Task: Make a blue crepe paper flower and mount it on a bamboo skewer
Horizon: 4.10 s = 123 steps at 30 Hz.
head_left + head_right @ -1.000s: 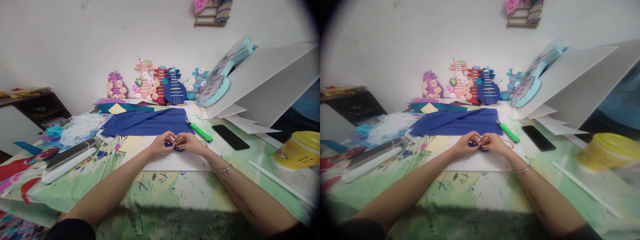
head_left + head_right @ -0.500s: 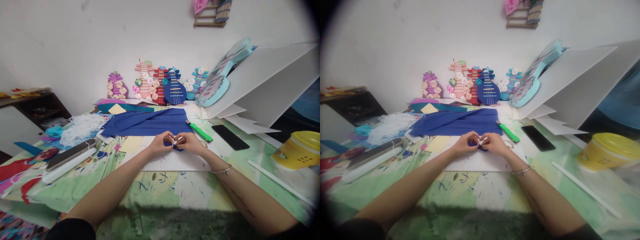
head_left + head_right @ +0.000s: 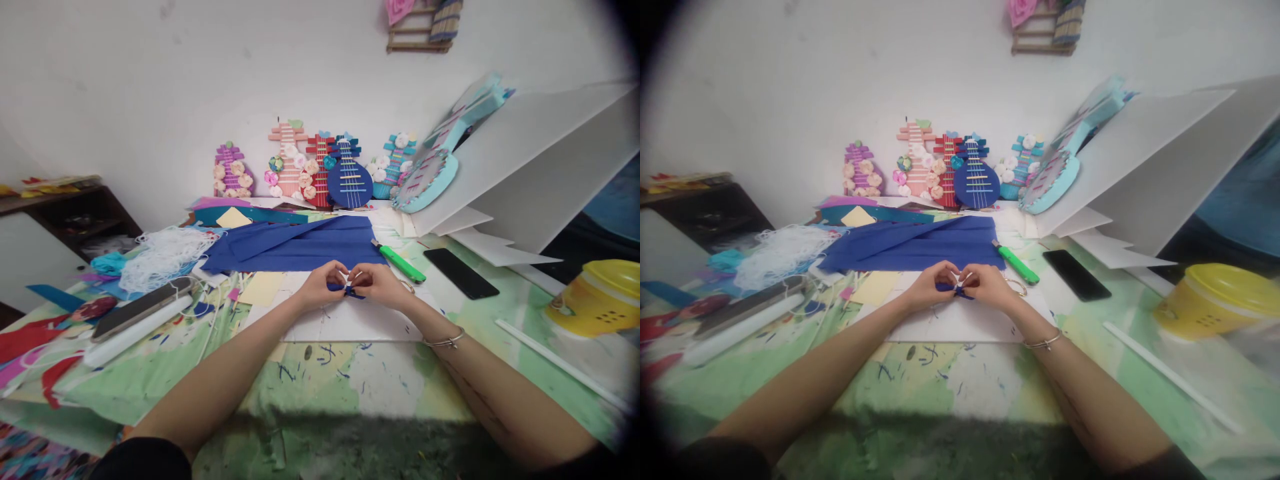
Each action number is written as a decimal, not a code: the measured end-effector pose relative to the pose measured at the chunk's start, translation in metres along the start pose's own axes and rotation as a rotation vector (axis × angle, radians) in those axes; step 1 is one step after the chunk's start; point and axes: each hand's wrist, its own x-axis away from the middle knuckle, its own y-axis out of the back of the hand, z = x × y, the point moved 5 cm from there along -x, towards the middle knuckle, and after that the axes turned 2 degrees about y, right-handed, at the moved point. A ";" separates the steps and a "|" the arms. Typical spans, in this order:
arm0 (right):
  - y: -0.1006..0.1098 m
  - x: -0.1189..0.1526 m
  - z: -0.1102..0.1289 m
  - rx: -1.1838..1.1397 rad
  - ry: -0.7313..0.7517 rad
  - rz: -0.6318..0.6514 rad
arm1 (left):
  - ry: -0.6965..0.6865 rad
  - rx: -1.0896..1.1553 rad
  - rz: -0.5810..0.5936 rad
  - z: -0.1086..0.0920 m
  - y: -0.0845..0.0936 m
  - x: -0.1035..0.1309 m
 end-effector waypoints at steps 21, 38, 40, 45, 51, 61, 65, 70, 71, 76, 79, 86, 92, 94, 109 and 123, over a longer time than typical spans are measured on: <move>-0.005 -0.001 -0.011 -0.269 -0.093 0.034 | -0.307 -0.627 -0.214 -0.003 0.008 0.005; -0.005 -0.002 -0.013 -0.261 -0.107 0.037 | -0.285 -0.647 -0.195 -0.002 0.003 0.003; -0.005 -0.003 -0.014 -0.235 -0.088 0.029 | -0.283 -0.640 -0.204 -0.004 0.003 0.003; -0.002 -0.003 -0.013 -0.084 -0.036 -0.042 | -0.279 -0.669 -0.230 -0.009 0.006 0.004; 0.001 0.002 0.008 0.272 0.000 -0.060 | -0.246 -0.620 -0.196 -0.012 0.005 0.003; -0.001 -0.001 -0.009 -0.168 -0.096 -0.195 | -0.053 -0.347 -0.123 0.004 0.002 0.002; -0.004 0.001 -0.015 -0.338 -0.164 -0.261 | 0.071 -0.221 -0.135 0.011 0.004 0.002; -0.007 0.001 -0.016 -0.270 -0.159 -0.308 | 0.128 -0.188 -0.103 0.010 0.002 0.002; -0.008 0.001 -0.018 -0.259 -0.156 -0.310 | 0.143 -0.183 -0.097 0.010 0.002 0.002; -0.014 -0.001 -0.021 -0.248 -0.120 -0.283 | 0.242 -0.067 -0.061 0.012 0.004 0.003; -0.016 -0.001 -0.020 -0.259 -0.100 -0.247 | 0.279 0.001 -0.045 0.014 0.004 0.003; -0.015 0.000 -0.016 -0.206 -0.094 -0.240 | 0.286 0.070 -0.012 0.016 0.006 0.002; -0.013 0.001 -0.013 -0.136 -0.083 -0.262 | 0.316 0.058 0.016 0.014 0.006 0.002; -0.013 0.001 -0.013 -0.118 -0.086 -0.271 | 0.320 0.063 0.023 0.014 0.007 0.002; -0.012 0.001 -0.010 -0.147 -0.042 -0.298 | 0.288 0.142 0.038 0.015 0.005 0.002; -0.026 0.003 -0.002 -0.661 -0.200 -0.078 | 0.126 0.009 0.005 0.008 0.005 0.000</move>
